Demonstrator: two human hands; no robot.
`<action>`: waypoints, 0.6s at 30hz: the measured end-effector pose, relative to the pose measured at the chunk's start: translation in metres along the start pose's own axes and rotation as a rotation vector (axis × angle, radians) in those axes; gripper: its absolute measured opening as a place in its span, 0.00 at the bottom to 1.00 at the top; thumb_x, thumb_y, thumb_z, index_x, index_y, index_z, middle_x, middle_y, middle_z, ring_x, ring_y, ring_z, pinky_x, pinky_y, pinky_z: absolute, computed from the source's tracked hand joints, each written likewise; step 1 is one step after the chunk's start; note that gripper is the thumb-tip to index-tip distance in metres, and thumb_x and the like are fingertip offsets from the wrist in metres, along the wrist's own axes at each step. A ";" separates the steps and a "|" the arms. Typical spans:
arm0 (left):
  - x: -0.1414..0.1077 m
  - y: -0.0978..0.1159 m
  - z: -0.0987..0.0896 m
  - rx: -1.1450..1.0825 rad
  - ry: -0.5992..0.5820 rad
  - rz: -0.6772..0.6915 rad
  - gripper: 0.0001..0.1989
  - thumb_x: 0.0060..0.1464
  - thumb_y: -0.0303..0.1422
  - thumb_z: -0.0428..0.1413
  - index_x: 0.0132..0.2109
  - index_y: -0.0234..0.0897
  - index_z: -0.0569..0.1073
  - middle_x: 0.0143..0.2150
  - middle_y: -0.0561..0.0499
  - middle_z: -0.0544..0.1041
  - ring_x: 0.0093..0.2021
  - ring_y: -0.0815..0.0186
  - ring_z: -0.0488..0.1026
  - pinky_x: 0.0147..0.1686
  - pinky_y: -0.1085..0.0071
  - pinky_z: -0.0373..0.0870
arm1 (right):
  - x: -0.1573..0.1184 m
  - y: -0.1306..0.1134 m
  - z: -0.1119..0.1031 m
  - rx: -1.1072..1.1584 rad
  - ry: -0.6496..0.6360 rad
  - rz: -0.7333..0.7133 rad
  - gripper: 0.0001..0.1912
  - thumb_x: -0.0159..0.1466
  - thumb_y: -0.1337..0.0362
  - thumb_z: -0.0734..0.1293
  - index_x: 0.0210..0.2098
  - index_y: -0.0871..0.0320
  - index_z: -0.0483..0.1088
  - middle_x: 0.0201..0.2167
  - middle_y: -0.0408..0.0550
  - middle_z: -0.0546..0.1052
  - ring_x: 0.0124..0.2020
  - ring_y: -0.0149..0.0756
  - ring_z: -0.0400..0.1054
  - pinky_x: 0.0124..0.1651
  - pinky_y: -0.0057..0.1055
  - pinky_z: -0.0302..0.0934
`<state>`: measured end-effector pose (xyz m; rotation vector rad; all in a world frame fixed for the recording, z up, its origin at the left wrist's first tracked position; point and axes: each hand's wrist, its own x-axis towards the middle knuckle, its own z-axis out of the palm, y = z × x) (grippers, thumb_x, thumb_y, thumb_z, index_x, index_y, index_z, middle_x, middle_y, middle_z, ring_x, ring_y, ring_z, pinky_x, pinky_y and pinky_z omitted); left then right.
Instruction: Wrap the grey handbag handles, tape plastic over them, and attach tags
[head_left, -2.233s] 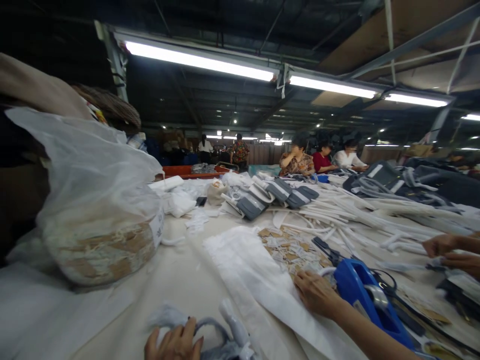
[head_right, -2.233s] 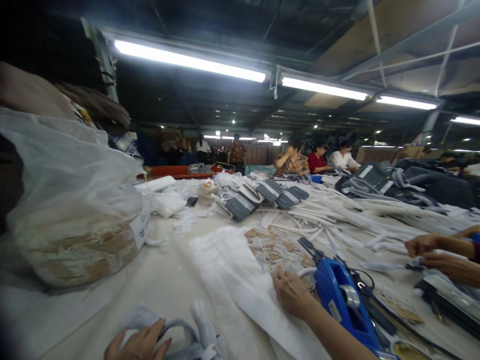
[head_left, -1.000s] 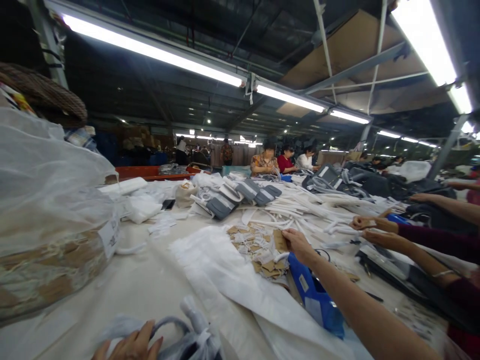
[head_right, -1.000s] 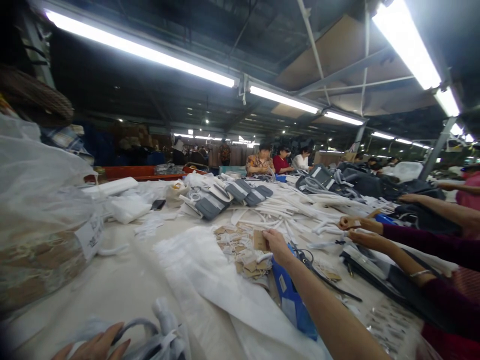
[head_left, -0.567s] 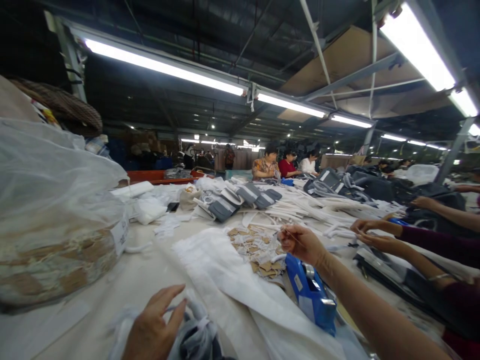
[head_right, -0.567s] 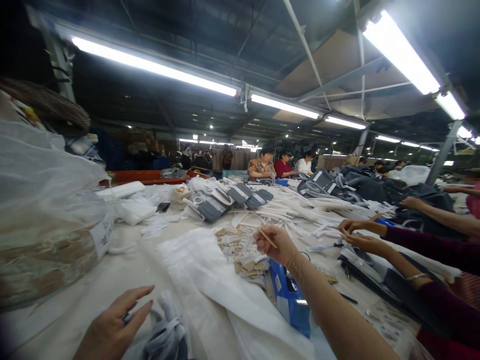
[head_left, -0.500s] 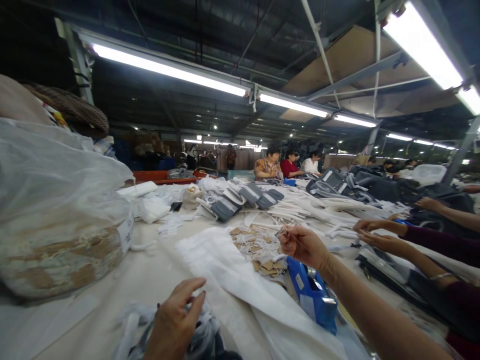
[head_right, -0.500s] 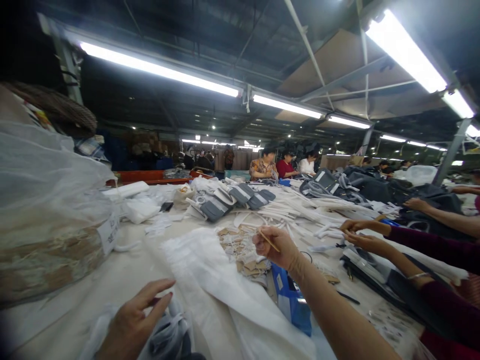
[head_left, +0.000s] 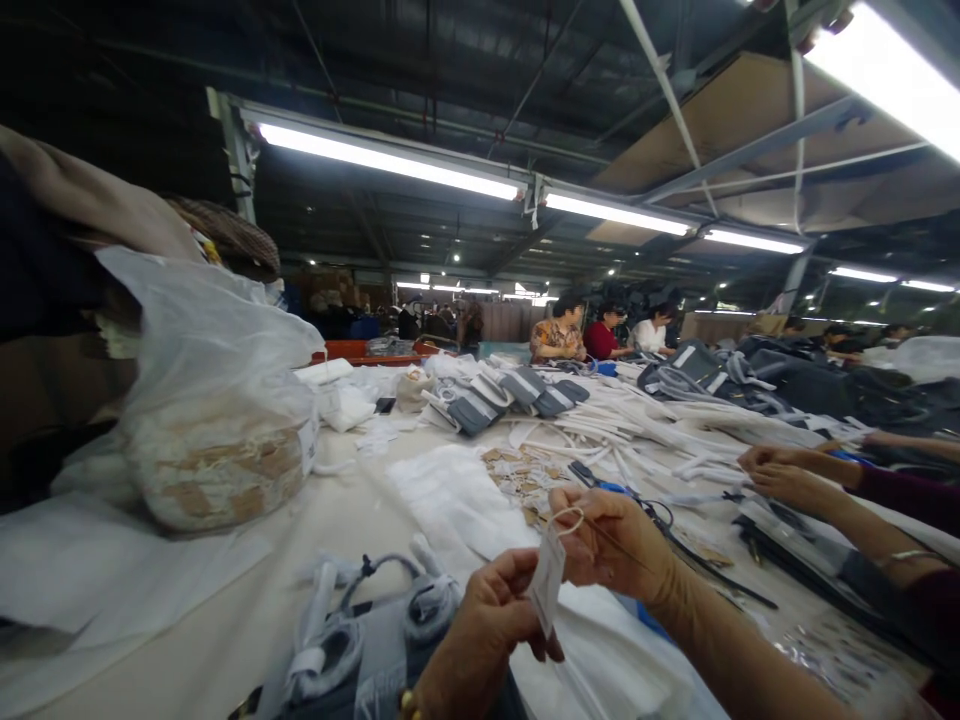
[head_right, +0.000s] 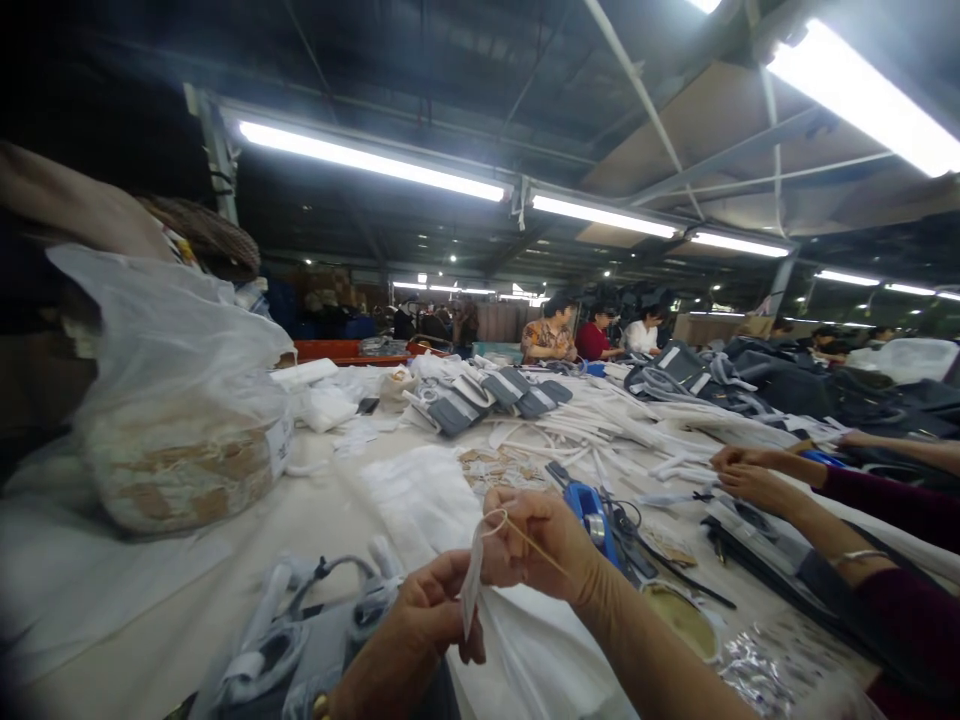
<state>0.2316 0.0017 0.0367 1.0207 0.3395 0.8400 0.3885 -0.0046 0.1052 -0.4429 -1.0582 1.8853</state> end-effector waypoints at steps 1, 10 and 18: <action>-0.004 0.000 0.002 -0.020 0.003 0.018 0.19 0.34 0.27 0.61 0.39 0.32 0.76 0.31 0.49 0.78 0.17 0.73 0.69 0.17 0.78 0.59 | -0.001 0.003 0.002 0.003 -0.002 -0.006 0.04 0.53 0.67 0.62 0.23 0.60 0.65 0.14 0.45 0.71 0.14 0.28 0.58 0.15 0.22 0.50; -0.026 0.008 -0.012 0.204 0.149 0.082 0.12 0.41 0.39 0.63 0.25 0.32 0.76 0.15 0.52 0.71 0.15 0.72 0.65 0.17 0.76 0.60 | -0.008 0.021 0.005 0.021 -0.028 0.000 0.03 0.51 0.68 0.63 0.22 0.60 0.65 0.14 0.41 0.67 0.12 0.24 0.56 0.13 0.19 0.48; -0.061 0.105 -0.017 1.798 -0.035 1.098 0.13 0.60 0.25 0.44 0.41 0.31 0.74 0.31 0.45 0.77 0.29 0.64 0.72 0.30 0.71 0.68 | -0.036 0.036 0.022 -0.589 0.026 0.098 0.08 0.51 0.63 0.69 0.26 0.63 0.70 0.23 0.44 0.72 0.25 0.28 0.64 0.28 0.24 0.55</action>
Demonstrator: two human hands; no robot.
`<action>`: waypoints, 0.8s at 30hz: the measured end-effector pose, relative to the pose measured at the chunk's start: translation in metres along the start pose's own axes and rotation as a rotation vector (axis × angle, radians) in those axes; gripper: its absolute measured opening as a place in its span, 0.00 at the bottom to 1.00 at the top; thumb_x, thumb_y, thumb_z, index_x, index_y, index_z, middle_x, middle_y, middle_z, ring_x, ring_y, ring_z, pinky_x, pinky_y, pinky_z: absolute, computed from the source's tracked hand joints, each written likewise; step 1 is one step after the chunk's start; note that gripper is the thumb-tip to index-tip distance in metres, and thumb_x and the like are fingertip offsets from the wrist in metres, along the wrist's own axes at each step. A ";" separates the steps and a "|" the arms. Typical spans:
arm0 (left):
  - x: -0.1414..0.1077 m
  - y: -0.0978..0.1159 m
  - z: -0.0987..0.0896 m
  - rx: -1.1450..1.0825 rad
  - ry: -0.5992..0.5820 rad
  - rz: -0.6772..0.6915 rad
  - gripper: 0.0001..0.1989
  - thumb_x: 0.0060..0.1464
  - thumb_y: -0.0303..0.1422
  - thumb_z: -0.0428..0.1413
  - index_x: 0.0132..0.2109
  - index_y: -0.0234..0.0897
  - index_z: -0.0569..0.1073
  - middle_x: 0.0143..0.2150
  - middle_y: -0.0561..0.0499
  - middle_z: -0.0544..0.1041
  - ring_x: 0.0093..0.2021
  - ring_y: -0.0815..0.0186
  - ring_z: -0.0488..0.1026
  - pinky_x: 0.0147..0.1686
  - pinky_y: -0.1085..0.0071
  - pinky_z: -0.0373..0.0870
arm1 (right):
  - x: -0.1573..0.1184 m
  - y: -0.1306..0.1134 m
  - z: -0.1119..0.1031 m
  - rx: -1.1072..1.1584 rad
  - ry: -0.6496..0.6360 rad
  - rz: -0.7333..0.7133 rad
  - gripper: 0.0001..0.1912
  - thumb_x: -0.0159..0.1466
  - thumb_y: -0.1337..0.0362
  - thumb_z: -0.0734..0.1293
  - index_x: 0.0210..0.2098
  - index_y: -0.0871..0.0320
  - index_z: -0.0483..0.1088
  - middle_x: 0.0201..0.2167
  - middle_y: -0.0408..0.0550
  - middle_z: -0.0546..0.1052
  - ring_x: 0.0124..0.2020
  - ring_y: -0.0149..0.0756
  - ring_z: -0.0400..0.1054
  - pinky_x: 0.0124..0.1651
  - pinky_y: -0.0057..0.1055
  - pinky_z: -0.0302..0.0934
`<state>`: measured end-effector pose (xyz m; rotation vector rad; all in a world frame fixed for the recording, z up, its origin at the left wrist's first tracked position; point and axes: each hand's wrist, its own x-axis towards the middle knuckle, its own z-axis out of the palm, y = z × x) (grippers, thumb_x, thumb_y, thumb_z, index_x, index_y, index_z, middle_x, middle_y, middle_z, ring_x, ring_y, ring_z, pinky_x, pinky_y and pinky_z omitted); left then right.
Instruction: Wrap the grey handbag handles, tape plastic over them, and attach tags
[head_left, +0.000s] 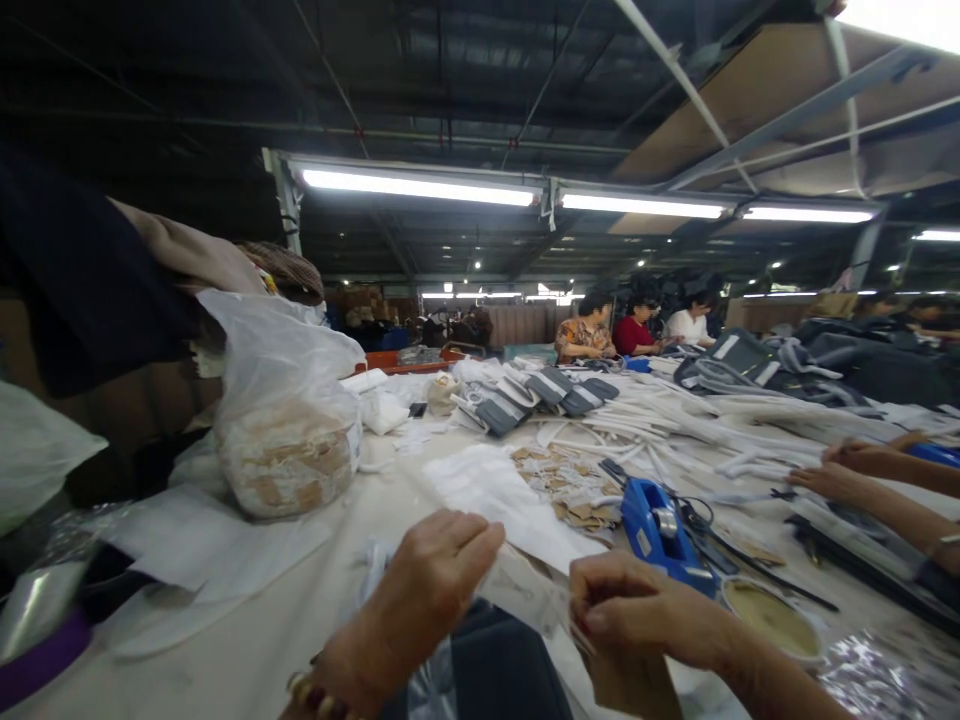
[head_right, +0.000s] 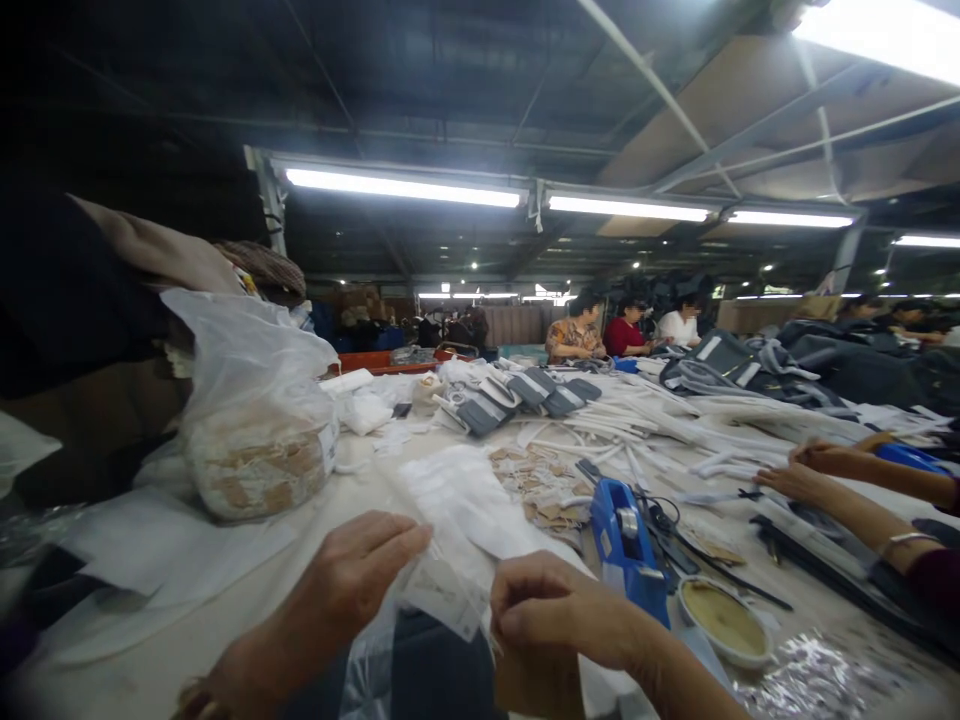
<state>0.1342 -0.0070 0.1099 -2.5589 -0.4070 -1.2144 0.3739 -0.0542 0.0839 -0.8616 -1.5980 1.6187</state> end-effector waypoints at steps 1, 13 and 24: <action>0.004 -0.001 -0.010 0.086 -0.046 0.073 0.13 0.61 0.25 0.43 0.41 0.31 0.73 0.32 0.45 0.76 0.30 0.64 0.72 0.30 0.71 0.68 | -0.002 0.000 0.003 -0.083 -0.014 -0.003 0.09 0.52 0.62 0.70 0.28 0.63 0.71 0.24 0.43 0.72 0.26 0.28 0.63 0.30 0.24 0.54; 0.028 0.016 -0.038 0.230 -0.485 0.197 0.15 0.60 0.21 0.42 0.29 0.35 0.68 0.24 0.53 0.68 0.23 0.67 0.63 0.25 0.70 0.56 | -0.001 0.023 0.012 0.060 0.099 -0.263 0.04 0.49 0.64 0.68 0.23 0.59 0.70 0.47 0.51 0.73 0.49 0.45 0.62 0.49 0.39 0.52; 0.042 0.028 -0.037 -0.403 -0.546 -0.618 0.07 0.48 0.29 0.49 0.23 0.36 0.65 0.24 0.54 0.69 0.24 0.71 0.63 0.25 0.75 0.56 | 0.005 0.049 0.046 0.383 -0.009 -0.268 0.05 0.44 0.68 0.69 0.22 0.62 0.70 0.33 0.52 0.78 0.36 0.41 0.68 0.40 0.34 0.55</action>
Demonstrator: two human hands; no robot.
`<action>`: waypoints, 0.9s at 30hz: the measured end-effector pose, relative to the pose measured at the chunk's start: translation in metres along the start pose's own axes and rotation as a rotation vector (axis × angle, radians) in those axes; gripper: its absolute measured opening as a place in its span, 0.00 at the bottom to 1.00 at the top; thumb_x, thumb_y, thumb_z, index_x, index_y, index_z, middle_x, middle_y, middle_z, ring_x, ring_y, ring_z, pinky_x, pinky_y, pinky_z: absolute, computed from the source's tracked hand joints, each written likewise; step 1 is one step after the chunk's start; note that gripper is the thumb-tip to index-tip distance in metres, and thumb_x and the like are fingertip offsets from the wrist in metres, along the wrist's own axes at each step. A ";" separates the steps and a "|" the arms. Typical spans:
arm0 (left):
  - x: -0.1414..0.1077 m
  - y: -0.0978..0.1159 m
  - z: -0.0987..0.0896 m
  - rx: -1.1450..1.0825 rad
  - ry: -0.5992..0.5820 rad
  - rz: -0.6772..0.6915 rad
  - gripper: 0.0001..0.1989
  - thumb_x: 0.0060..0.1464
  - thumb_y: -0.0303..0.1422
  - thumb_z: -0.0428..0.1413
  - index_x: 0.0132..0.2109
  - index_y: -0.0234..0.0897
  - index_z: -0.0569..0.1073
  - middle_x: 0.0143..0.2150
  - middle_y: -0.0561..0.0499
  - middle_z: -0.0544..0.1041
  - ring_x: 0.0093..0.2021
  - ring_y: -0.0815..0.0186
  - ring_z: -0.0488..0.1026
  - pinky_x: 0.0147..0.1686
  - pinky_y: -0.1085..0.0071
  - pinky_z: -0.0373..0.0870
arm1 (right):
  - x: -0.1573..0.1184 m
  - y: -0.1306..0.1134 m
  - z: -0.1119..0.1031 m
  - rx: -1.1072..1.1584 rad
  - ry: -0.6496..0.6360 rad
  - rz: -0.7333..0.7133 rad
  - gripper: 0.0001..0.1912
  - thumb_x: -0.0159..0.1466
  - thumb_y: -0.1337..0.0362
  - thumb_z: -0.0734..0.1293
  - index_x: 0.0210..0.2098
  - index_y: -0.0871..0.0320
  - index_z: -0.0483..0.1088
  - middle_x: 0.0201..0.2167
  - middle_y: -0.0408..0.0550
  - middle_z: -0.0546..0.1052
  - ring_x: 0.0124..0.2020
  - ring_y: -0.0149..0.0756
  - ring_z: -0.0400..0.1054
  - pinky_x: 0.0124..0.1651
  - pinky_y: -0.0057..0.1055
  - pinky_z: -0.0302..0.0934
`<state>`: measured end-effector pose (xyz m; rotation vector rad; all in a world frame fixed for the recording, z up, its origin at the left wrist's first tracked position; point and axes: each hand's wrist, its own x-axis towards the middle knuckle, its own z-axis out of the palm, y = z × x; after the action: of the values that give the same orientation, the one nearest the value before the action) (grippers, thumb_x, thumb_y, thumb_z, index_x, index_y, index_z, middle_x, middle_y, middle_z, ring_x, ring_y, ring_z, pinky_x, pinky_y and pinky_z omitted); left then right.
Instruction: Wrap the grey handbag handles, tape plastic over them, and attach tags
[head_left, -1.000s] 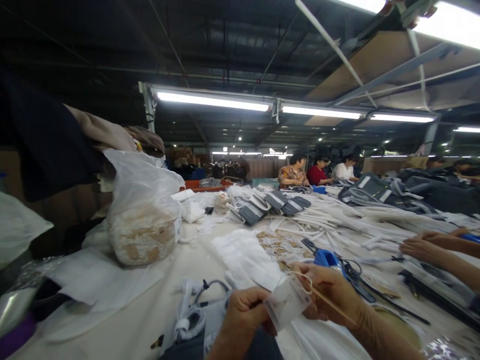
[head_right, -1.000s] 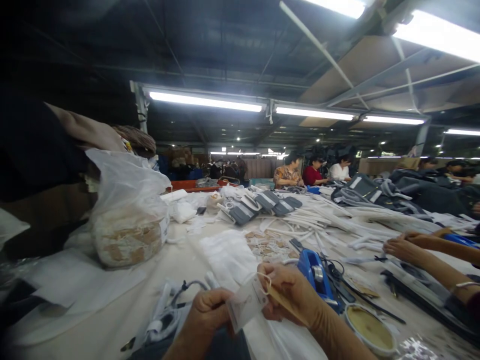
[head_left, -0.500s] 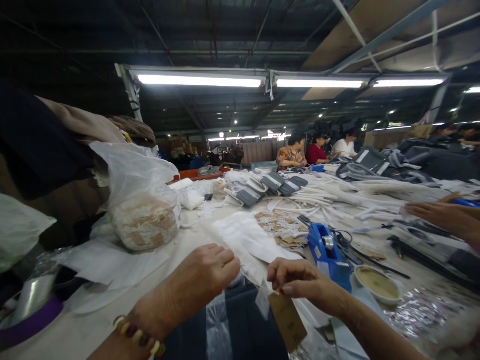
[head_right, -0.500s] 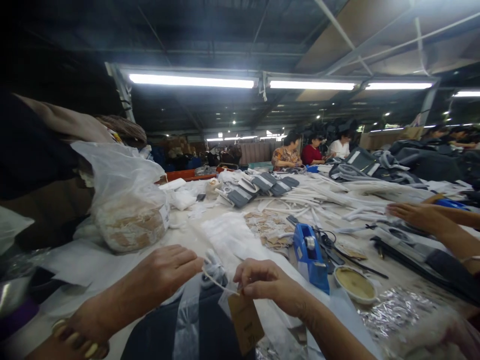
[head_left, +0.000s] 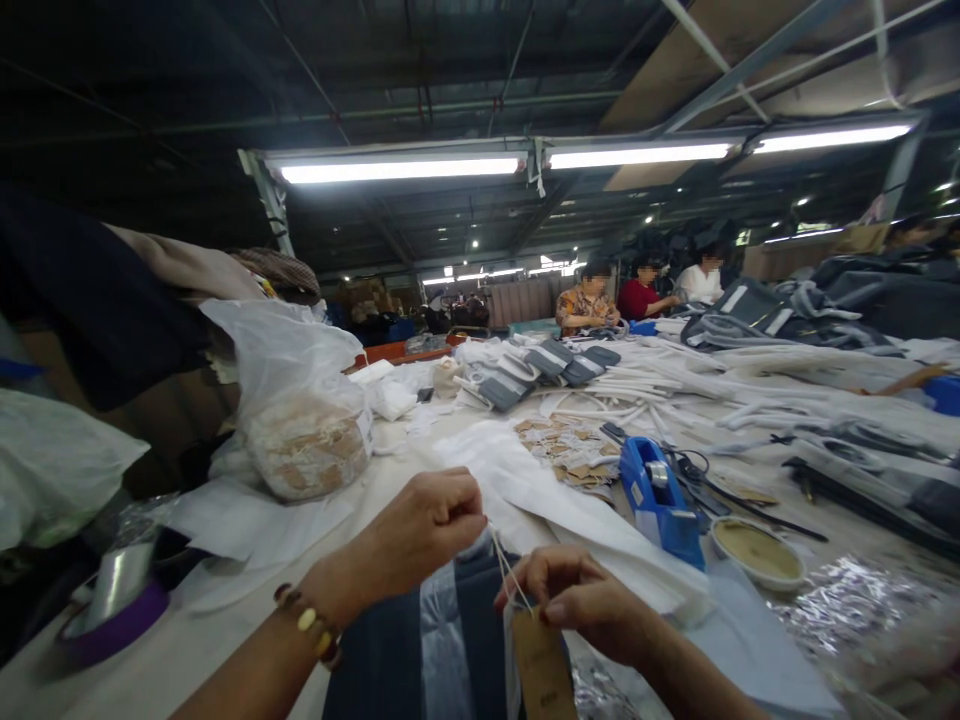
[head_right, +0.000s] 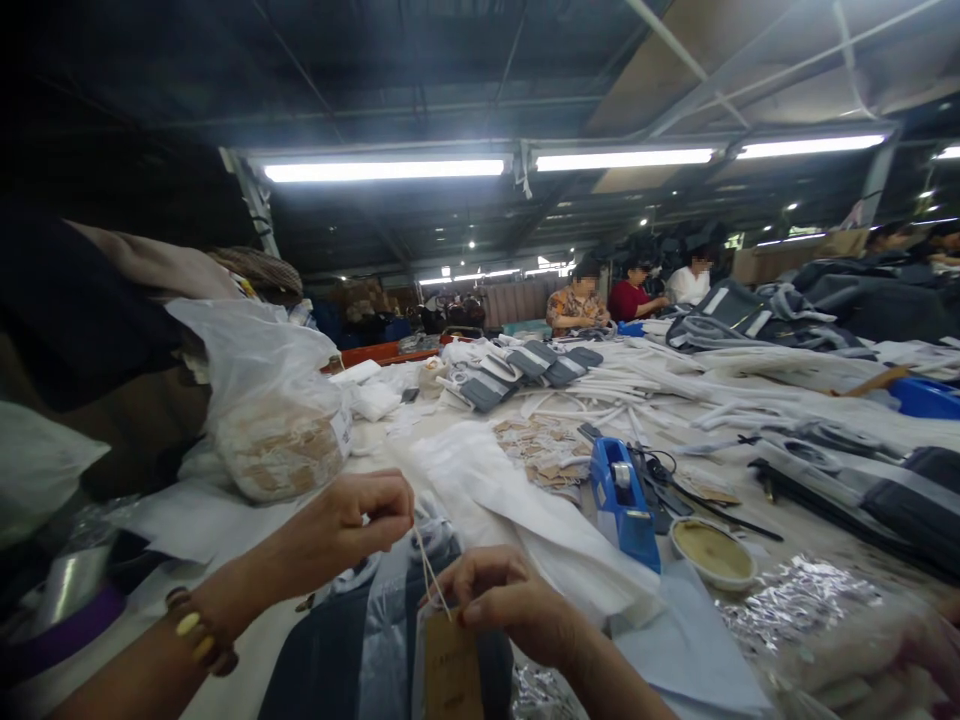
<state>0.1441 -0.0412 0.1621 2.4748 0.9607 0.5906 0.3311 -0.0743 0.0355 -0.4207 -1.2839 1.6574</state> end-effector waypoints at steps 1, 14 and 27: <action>-0.001 0.002 0.000 -0.123 -0.018 -0.077 0.05 0.45 0.29 0.49 0.24 0.36 0.66 0.22 0.54 0.69 0.23 0.71 0.63 0.23 0.75 0.55 | 0.000 0.004 0.002 0.044 0.010 -0.002 0.06 0.43 0.67 0.69 0.22 0.62 0.70 0.30 0.51 0.77 0.33 0.39 0.68 0.37 0.32 0.55; -0.017 -0.009 0.045 -1.076 -0.140 -0.336 0.04 0.43 0.32 0.48 0.28 0.37 0.60 0.23 0.46 0.77 0.11 0.72 0.65 0.11 0.79 0.48 | -0.013 0.026 0.010 0.156 0.149 0.050 0.10 0.41 0.66 0.74 0.20 0.63 0.71 0.18 0.41 0.70 0.21 0.26 0.59 0.27 0.24 0.49; -0.018 -0.008 0.070 -1.238 -0.035 -0.336 0.12 0.49 0.39 0.57 0.29 0.38 0.62 0.13 0.61 0.61 0.11 0.79 0.46 0.12 0.78 0.37 | -0.014 0.059 -0.006 0.098 0.031 0.025 0.19 0.41 0.60 0.78 0.19 0.60 0.64 0.14 0.36 0.66 0.13 0.19 0.51 0.19 0.20 0.43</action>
<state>0.1642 -0.0644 0.0964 1.1958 0.6409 0.7119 0.3139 -0.0815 -0.0229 -0.4033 -1.1731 1.7205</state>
